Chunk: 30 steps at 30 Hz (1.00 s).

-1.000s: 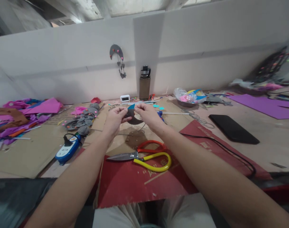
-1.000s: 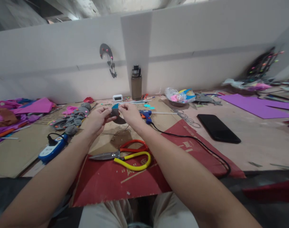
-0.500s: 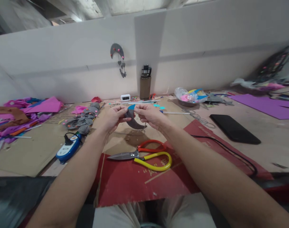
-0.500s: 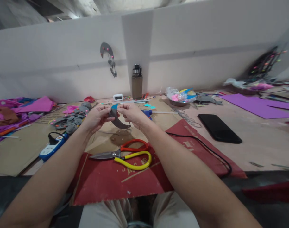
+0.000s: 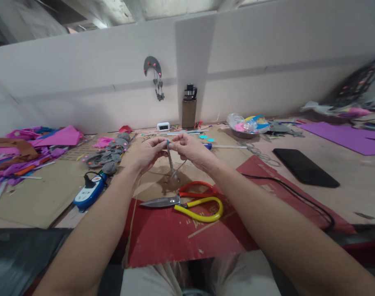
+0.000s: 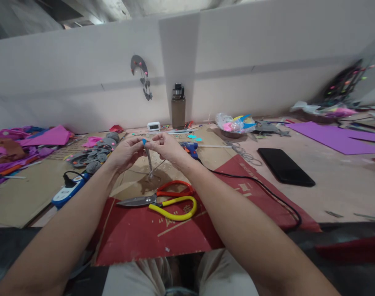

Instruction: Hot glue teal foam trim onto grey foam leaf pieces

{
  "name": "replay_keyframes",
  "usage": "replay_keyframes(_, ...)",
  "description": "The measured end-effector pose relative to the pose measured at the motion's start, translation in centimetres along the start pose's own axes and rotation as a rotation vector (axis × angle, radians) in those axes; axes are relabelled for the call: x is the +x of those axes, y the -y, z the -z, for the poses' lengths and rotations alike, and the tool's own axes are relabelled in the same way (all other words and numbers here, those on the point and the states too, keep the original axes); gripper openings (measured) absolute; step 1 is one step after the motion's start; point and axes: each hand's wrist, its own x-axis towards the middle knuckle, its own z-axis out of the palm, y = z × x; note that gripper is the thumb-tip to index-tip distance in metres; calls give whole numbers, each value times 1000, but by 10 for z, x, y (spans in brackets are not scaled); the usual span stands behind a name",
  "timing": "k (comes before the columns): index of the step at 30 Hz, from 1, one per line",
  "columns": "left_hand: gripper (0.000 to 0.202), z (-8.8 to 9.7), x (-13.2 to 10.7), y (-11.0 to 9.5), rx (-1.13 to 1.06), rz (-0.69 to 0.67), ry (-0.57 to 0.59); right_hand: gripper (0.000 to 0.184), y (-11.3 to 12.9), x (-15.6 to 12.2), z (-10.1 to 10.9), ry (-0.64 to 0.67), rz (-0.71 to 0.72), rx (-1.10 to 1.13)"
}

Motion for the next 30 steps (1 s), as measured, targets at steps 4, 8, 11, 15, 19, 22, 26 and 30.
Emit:
replay_keyframes(4,28,-6,0,3,-39,-36,-88,29,-4,3,-3,-16,11,-21)
replay_keyframes(8,28,-10,1,9,-66,-40,-141,28,-14,9,-6,-64,102,-44)
replay_keyframes(11,25,-11,2,11,-81,-42,-125,31,-21,12,-6,-158,182,-100)
replay_keyframes(15,19,-16,-1,6,-115,-53,-70,30,-20,12,-3,-261,242,-148)
replay_keyframes(19,22,-20,-4,2,-109,-35,-58,27,-13,9,-1,-323,263,-187)
replay_keyframes(22,24,-18,-3,5,-77,-17,-77,22,-12,7,-1,-321,283,-252)
replay_keyframes(26,27,-12,0,9,-110,-28,-69,16,-16,9,-1,-269,346,-279)
replay_keyframes(30,24,-8,2,8,-110,-30,-156,15,-18,11,-2,-212,403,-278)
